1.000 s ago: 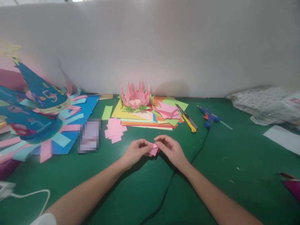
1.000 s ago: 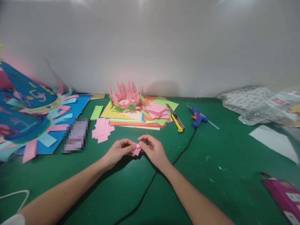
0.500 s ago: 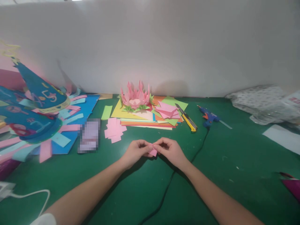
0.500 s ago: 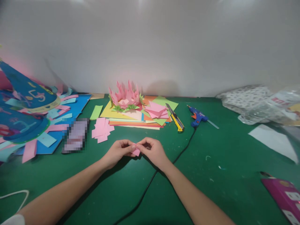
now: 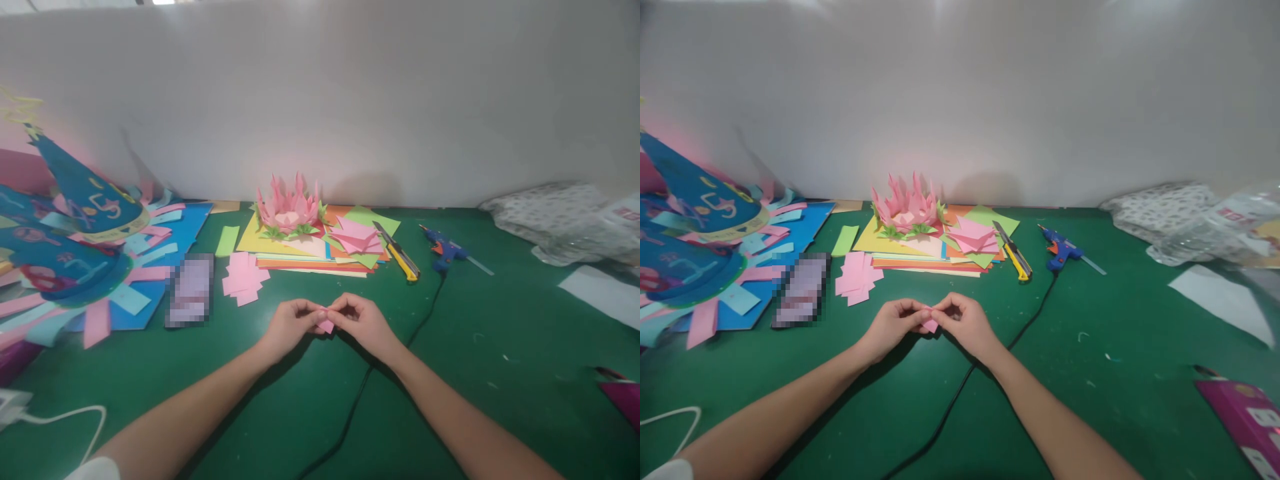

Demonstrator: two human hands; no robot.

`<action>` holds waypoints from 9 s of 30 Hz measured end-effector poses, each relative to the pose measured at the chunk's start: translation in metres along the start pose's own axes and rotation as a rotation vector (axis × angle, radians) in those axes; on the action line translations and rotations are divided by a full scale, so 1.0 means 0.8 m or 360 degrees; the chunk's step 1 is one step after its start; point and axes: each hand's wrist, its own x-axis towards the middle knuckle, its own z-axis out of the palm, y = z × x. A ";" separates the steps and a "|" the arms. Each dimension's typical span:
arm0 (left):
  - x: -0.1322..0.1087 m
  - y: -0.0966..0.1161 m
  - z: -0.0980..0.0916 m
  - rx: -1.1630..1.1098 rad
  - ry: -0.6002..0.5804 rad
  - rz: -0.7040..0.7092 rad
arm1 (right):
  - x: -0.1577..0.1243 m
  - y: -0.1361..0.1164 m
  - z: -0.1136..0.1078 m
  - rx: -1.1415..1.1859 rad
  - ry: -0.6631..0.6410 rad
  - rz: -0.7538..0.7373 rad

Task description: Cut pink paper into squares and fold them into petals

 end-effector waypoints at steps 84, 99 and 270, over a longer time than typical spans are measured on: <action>-0.002 0.003 -0.001 0.0326 -0.0052 0.0271 | -0.001 0.000 0.004 -0.0166 0.0067 -0.0198; 0.001 -0.007 -0.003 0.0516 -0.0019 0.0640 | -0.003 -0.006 0.002 -0.0145 0.0112 -0.0304; -0.005 0.004 -0.014 0.1060 0.0363 0.1372 | -0.007 -0.013 0.014 0.0529 0.0159 0.0313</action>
